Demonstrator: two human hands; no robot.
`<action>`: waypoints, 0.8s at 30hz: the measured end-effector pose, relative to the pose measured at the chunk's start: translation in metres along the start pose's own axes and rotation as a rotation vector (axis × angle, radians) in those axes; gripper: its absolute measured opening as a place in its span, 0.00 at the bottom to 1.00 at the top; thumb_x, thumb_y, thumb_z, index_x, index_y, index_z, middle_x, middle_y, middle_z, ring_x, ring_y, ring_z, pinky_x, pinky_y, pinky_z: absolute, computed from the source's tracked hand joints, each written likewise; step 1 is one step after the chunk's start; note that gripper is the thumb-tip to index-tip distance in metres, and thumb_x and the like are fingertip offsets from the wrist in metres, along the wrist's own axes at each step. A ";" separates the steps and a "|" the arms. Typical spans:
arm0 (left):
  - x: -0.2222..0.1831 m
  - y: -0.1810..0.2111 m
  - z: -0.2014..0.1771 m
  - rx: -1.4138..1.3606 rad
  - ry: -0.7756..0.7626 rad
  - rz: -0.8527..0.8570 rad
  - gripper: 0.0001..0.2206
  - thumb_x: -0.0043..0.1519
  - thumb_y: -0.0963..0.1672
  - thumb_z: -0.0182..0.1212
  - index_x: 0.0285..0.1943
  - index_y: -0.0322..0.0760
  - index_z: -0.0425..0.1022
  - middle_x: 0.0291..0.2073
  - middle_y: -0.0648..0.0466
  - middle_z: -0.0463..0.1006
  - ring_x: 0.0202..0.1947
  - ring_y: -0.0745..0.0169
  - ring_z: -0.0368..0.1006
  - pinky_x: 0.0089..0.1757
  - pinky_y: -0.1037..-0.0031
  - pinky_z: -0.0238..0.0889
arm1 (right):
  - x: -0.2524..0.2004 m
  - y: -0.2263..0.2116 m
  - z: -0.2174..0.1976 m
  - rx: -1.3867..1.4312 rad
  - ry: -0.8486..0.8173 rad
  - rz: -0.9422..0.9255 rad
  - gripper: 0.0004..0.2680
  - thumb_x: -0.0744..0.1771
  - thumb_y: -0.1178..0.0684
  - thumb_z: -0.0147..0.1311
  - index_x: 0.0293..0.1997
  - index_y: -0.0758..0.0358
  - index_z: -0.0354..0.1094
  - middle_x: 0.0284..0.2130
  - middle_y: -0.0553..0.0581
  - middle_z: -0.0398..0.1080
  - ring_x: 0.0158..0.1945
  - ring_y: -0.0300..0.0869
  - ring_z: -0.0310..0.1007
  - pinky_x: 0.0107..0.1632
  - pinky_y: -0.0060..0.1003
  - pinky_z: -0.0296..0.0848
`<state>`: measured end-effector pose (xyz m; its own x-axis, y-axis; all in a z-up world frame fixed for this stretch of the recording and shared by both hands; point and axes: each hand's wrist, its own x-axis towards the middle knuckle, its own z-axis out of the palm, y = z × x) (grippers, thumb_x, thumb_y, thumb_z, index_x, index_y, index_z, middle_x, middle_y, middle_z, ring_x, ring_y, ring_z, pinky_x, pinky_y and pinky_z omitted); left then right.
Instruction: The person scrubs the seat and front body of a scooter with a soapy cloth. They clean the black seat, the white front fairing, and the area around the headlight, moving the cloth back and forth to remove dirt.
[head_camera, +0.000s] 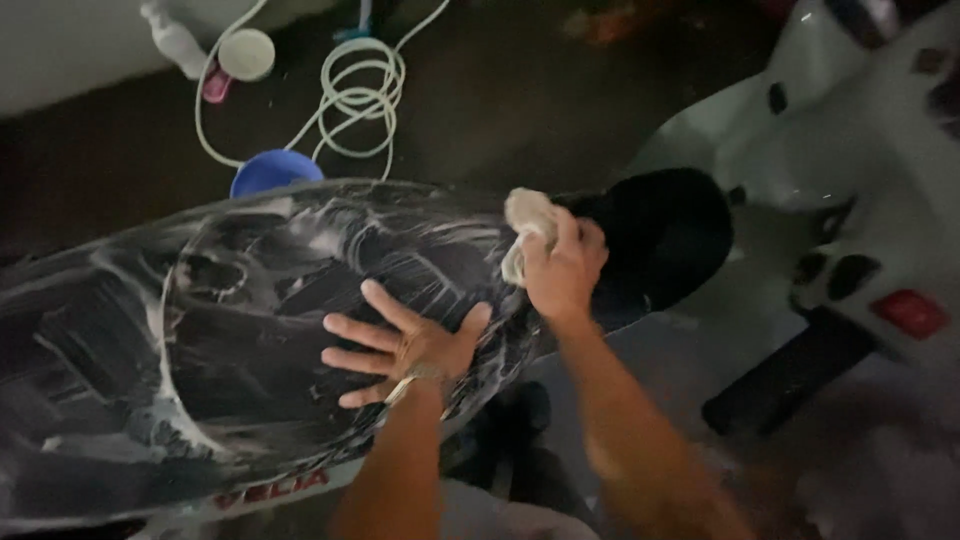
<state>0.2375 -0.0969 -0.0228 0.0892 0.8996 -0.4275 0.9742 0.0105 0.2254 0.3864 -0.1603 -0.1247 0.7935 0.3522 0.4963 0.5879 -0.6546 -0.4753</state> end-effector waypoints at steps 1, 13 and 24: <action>0.001 0.001 -0.003 -0.007 0.002 0.018 0.60 0.30 0.72 0.42 0.67 0.54 0.15 0.64 0.40 0.16 0.62 0.29 0.12 0.49 0.28 0.11 | 0.004 -0.007 -0.001 -0.007 0.018 0.001 0.16 0.60 0.44 0.49 0.50 0.56 0.63 0.40 0.65 0.59 0.47 0.63 0.59 0.45 0.53 0.60; 0.009 -0.020 0.039 0.083 0.827 0.319 0.57 0.44 0.75 0.10 0.71 0.39 0.48 0.62 0.28 0.44 0.59 0.23 0.32 0.46 0.35 0.14 | 0.125 -0.017 -0.293 -0.150 0.176 -0.363 0.14 0.67 0.51 0.42 0.52 0.72 0.60 0.43 0.68 0.58 0.48 0.56 0.55 0.50 0.49 0.56; -0.077 0.136 -0.012 -0.465 -0.005 1.309 0.24 0.57 0.51 0.50 0.58 0.33 0.61 0.57 0.38 0.60 0.60 0.45 0.53 0.57 0.62 0.43 | 0.135 0.063 -0.299 -0.592 0.083 -0.326 0.20 0.57 0.55 0.53 0.53 0.68 0.59 0.51 0.69 0.52 0.53 0.59 0.54 0.53 0.53 0.55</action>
<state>0.3603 -0.1597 0.0519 0.8754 0.3659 0.3159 0.0245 -0.6863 0.7269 0.4835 -0.3539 0.1292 0.5618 0.5568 0.6119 0.5911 -0.7876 0.1740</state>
